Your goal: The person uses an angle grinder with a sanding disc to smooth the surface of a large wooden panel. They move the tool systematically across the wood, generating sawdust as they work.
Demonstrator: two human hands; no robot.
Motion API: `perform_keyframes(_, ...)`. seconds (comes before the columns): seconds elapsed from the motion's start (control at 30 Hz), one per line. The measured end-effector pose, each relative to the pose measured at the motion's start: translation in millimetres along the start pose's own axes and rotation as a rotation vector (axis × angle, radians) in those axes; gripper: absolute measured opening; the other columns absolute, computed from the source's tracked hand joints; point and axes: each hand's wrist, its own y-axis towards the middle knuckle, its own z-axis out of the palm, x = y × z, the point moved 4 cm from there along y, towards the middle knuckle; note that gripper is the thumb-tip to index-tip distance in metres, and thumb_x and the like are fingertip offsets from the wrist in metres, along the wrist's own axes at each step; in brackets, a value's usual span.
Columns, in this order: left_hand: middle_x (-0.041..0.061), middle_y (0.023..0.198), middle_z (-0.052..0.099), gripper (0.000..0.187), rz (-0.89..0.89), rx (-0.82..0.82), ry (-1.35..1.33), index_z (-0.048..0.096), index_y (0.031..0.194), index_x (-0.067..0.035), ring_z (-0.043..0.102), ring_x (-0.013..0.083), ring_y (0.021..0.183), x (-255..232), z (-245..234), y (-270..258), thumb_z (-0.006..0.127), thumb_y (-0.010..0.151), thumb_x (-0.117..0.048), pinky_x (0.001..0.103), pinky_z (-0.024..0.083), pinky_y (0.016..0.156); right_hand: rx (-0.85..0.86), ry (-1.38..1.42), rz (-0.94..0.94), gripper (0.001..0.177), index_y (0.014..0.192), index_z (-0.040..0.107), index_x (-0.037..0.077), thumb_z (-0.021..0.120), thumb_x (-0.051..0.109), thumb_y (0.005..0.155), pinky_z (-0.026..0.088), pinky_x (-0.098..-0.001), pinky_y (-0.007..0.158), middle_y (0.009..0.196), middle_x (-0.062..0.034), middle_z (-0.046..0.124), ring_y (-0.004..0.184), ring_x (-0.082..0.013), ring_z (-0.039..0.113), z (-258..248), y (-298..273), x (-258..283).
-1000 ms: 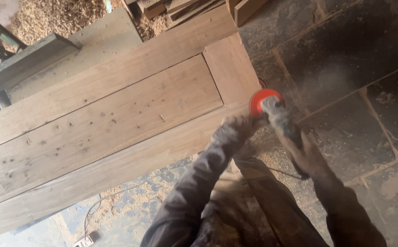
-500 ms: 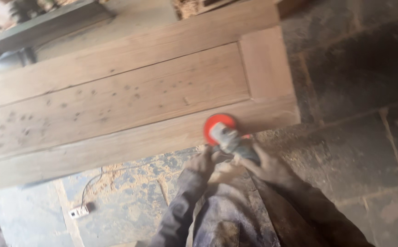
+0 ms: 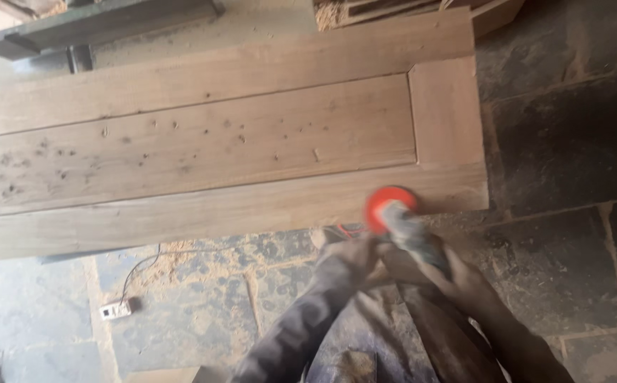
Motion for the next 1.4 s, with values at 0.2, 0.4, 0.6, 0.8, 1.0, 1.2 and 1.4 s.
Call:
perform_keyframes(0.2, 0.003, 0.088, 0.056, 0.046, 0.803, -0.896, 0.652, 0.042, 0.155, -0.022, 0.057, 0.0215, 0.07, -95.0, -6.5, 59.6, 0.055, 0.113, -0.037, 0.04, 0.041, 0.054, -0.24, 0.106, 0.245, 0.077, 0.152, 0.046, 0.004, 0.055, 0.056, 0.096, 0.051, -0.0537, 0.098, 0.132, -0.0324, 0.06, 0.12, -0.0464, 0.062, -43.9, -12.2, -80.6)
perform_keyframes(0.4, 0.001, 0.081, 0.055, 0.038, 0.742, -1.307, 0.952, 0.061, 0.132, -0.027, 0.056, 0.017, 0.062, -105.0, -69.8, 136.5, 0.06, 0.094, -0.027, 0.036, 0.042, 0.049, -0.268, 0.208, -0.057, 0.083, 0.153, 0.041, 0.006, 0.057, 0.058, 0.091, 0.043, -0.0469, 0.104, 0.139, -0.0256, 0.055, 0.13, -0.0374, 0.054, -83.4, 79.7, -59.4)
perform_keyframes(0.6, 0.005, 0.062, 0.058, 0.044, 0.59, -1.251, 0.682, 0.066, 0.088, -0.015, 0.062, 0.0243, 0.058, -97.2, -190.8, 158.5, 0.058, 0.102, -0.056, 0.043, 0.048, 0.049, -0.375, 0.198, -0.213, 0.088, 0.15, 0.048, 0.005, 0.056, 0.069, 0.089, 0.046, -0.0443, 0.109, 0.141, -0.0241, 0.061, 0.131, -0.037, 0.059, -124.3, 186.3, 4.3)
perform_keyframes(0.8, 0.01, 0.061, 0.065, 0.051, 0.695, -1.093, 0.35, 0.072, 0.085, -0.013, 0.065, 0.0289, 0.053, -108.0, -248.5, 167.5, 0.059, 0.095, -0.061, 0.044, 0.051, 0.05, -0.488, -0.009, -0.079, 0.095, 0.153, 0.042, 0.002, 0.057, 0.071, 0.091, 0.042, -0.0487, 0.109, 0.146, -0.0306, 0.052, 0.134, -0.0436, 0.051, -133.2, 211.4, 9.9)
perform_keyframes(1.0, 0.008, 0.068, 0.063, 0.045, 0.791, -1.018, 0.397, 0.07, 0.094, -0.015, 0.065, 0.0248, 0.059, -106.8, -203.1, 142.8, 0.055, 0.104, -0.056, 0.042, 0.052, 0.053, -0.337, -0.073, 0.12, 0.084, 0.156, 0.044, 0.012, 0.051, 0.065, 0.091, 0.046, -0.0526, 0.106, 0.14, -0.0239, 0.06, 0.127, -0.0425, 0.059, -118.4, 153.4, 1.8)
perform_keyframes(1.2, 0.006, 0.067, 0.062, 0.041, 0.883, -0.967, 0.551, 0.069, 0.098, -0.013, 0.063, 0.025, 0.051, -91.8, -158.5, 120.9, 0.054, 0.102, -0.051, 0.043, 0.048, 0.043, -0.45, 0.045, -0.118, 0.067, 0.142, 0.053, 0.004, 0.057, 0.051, 0.096, 0.051, -0.0493, 0.098, 0.129, -0.0273, 0.064, 0.12, -0.0414, 0.064, -82.4, 102.4, 0.5)
perform_keyframes(1.4, 0.008, 0.06, 0.059, 0.043, 0.795, -0.789, 0.308, 0.067, 0.094, -0.011, 0.062, 0.0274, 0.051, -105.1, -123.9, 118.0, 0.056, 0.1, -0.052, 0.045, 0.049, 0.048, -0.42, 0.01, -0.146, 0.056, 0.146, 0.051, 0.01, 0.057, 0.038, 0.097, 0.053, -0.0439, 0.089, 0.13, -0.0283, 0.062, 0.112, -0.0362, 0.064, -57.6, 59.0, -29.5)
